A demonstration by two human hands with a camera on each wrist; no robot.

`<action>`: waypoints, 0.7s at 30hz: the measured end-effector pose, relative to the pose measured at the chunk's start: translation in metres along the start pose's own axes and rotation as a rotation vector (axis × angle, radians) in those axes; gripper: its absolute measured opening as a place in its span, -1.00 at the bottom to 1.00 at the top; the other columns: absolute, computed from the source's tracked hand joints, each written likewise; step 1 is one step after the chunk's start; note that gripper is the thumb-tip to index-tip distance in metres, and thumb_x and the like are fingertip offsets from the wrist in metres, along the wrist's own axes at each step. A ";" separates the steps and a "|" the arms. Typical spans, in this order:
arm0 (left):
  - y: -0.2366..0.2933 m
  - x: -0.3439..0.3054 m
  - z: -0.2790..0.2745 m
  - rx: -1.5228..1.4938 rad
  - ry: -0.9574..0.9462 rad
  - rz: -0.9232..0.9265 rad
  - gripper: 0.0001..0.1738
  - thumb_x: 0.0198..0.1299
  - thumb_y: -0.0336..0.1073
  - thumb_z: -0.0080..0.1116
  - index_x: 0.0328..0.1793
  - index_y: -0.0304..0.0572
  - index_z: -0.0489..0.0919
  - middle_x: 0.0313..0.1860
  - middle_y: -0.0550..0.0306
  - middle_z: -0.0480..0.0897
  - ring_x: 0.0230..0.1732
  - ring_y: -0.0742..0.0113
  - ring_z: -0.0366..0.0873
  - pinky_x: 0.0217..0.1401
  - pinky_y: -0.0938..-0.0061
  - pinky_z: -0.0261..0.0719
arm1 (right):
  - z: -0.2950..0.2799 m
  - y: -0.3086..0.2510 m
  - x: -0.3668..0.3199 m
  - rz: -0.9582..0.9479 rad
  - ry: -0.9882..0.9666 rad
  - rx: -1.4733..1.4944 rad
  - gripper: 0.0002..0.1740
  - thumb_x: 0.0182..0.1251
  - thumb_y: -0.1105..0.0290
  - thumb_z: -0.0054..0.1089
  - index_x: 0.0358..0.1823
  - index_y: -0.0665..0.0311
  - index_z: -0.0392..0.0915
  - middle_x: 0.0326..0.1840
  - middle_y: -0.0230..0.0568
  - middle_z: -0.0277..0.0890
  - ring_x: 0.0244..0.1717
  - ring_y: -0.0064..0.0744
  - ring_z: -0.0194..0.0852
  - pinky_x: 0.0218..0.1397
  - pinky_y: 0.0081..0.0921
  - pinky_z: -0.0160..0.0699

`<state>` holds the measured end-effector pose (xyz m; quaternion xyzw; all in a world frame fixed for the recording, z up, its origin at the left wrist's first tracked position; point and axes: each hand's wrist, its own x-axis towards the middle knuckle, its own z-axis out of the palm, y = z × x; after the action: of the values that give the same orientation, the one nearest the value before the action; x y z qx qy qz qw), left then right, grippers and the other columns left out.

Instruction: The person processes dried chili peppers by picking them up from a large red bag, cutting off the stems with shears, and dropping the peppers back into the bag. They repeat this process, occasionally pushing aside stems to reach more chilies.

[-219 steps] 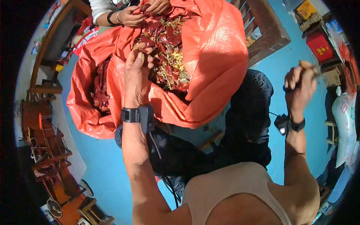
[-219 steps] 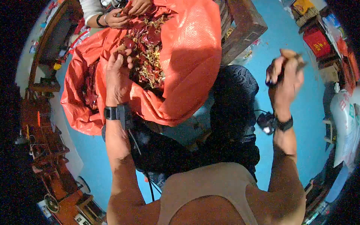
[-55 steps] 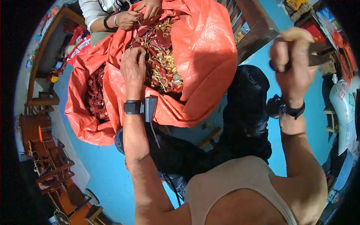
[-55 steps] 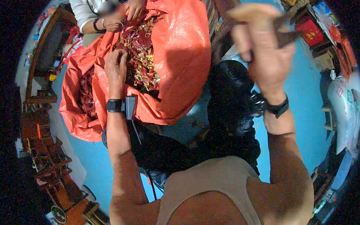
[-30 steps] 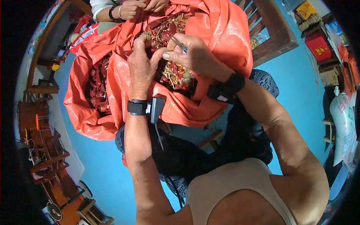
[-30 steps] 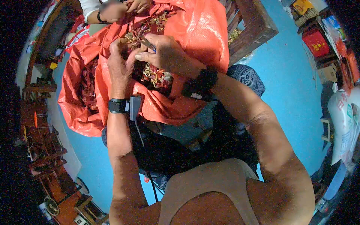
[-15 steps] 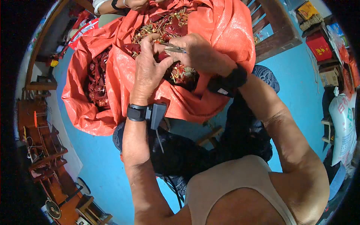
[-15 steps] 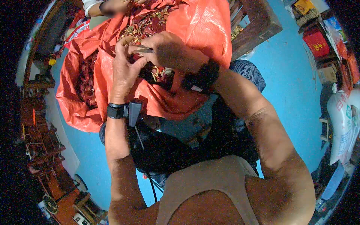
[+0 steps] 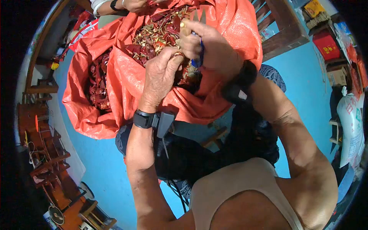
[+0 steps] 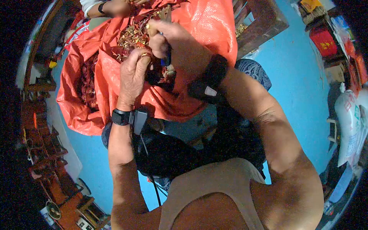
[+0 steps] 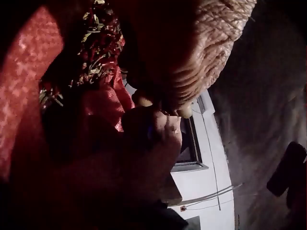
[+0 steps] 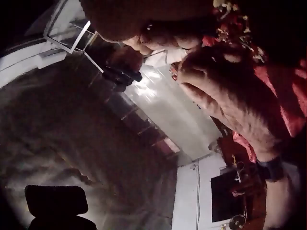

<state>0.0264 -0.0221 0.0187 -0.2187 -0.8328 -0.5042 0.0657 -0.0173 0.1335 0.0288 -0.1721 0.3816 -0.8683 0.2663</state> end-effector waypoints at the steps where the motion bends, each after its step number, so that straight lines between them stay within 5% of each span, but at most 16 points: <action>1: 0.000 0.001 0.001 -0.001 -0.005 0.000 -0.77 0.26 -0.24 -0.06 -0.19 -0.28 0.44 -0.47 0.19 0.47 -0.44 0.47 0.41 -0.37 0.59 0.37 | -0.003 -0.004 0.002 -0.011 0.000 0.071 -0.68 0.40 0.28 -0.28 -0.58 0.12 0.15 -0.72 -0.59 -0.14 -0.73 -0.75 -0.16 -0.66 -0.74 -0.08; 4: -0.002 0.008 -0.016 0.298 0.280 0.109 -0.85 0.18 -0.36 -0.01 -0.16 -0.26 0.45 -0.44 0.01 0.55 -0.36 0.22 0.54 -0.25 0.42 0.45 | -0.006 -0.008 -0.001 -0.083 0.038 -0.132 -0.65 0.38 0.19 -0.22 -0.59 0.14 0.17 -0.72 -0.59 -0.04 -0.74 -0.74 -0.15 -0.67 -0.71 -0.09; 5: -0.001 0.009 -0.031 0.344 0.363 0.027 -0.82 0.19 -0.37 -0.02 -0.11 -0.27 0.46 -0.28 0.06 0.55 -0.27 0.35 0.48 -0.16 0.53 0.44 | -0.004 -0.010 -0.003 -0.112 0.095 -0.280 -0.64 0.37 0.17 -0.19 -0.60 0.14 0.18 -0.71 -0.59 0.00 -0.74 -0.74 -0.14 -0.67 -0.71 -0.08; 7: -0.026 0.005 -0.075 0.518 0.587 -0.019 -0.81 0.21 -0.37 -0.02 -0.09 -0.28 0.46 -0.25 0.08 0.56 -0.23 0.41 0.48 -0.13 0.53 0.44 | 0.002 -0.016 -0.009 -0.116 0.104 -0.304 -0.63 0.34 0.13 -0.15 -0.56 0.20 0.27 -0.70 -0.56 0.08 -0.74 -0.74 -0.10 -0.66 -0.71 -0.06; 9: -0.028 -0.006 -0.110 0.754 0.686 -0.176 -0.68 0.17 -0.20 0.04 -0.07 -0.31 0.47 -0.16 -0.10 0.56 -0.15 0.08 0.52 -0.05 0.39 0.44 | 0.008 -0.020 -0.012 -0.145 0.195 -0.465 -0.63 0.34 0.12 -0.15 -0.46 0.27 0.36 -0.67 -0.53 0.17 -0.73 -0.75 -0.06 -0.65 -0.72 -0.02; 11: -0.039 -0.015 -0.128 1.330 0.733 -0.087 -0.68 0.09 -0.28 0.12 -0.06 -0.29 0.47 -0.27 -0.07 0.59 -0.24 -0.01 0.54 -0.16 0.29 0.46 | 0.004 -0.020 -0.011 -0.153 0.204 -0.474 -0.64 0.33 0.13 -0.13 -0.41 0.30 0.38 -0.64 -0.50 0.23 -0.73 -0.75 -0.04 -0.65 -0.73 -0.01; 14: -0.041 -0.007 -0.120 1.154 0.650 0.139 -0.64 0.03 -0.26 0.17 -0.07 -0.30 0.50 -0.24 -0.10 0.58 -0.22 -0.02 0.51 -0.12 0.25 0.43 | 0.001 -0.017 -0.005 -0.154 0.194 -0.468 -0.65 0.31 0.14 -0.10 -0.34 0.34 0.41 -0.60 -0.46 0.31 -0.73 -0.77 0.00 -0.67 -0.75 0.00; 17: -0.040 0.011 -0.082 0.778 0.400 0.109 -0.73 0.02 -0.28 0.17 -0.19 -0.29 0.54 -0.26 -0.13 0.55 -0.20 0.00 0.47 -0.12 0.22 0.40 | -0.001 -0.011 -0.002 -0.144 0.169 -0.453 -0.67 0.29 0.17 -0.07 -0.28 0.36 0.42 -0.59 -0.45 0.35 -0.73 -0.79 0.03 -0.68 -0.77 0.02; 21: -0.047 0.025 -0.033 0.877 0.248 0.141 -0.79 0.00 -0.26 0.20 -0.32 -0.25 0.54 -0.39 -0.09 0.51 -0.26 -0.01 0.44 -0.15 0.22 0.39 | -0.010 -0.009 -0.002 -0.168 0.018 -0.438 -0.64 0.21 0.11 0.01 -0.34 0.32 0.45 -0.59 -0.39 0.35 -0.72 -0.73 0.14 -0.71 -0.76 0.07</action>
<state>-0.0198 -0.0619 0.0052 -0.1643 -0.9366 -0.1208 0.2851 -0.0237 0.1448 0.0290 -0.2492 0.5476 -0.7853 0.1461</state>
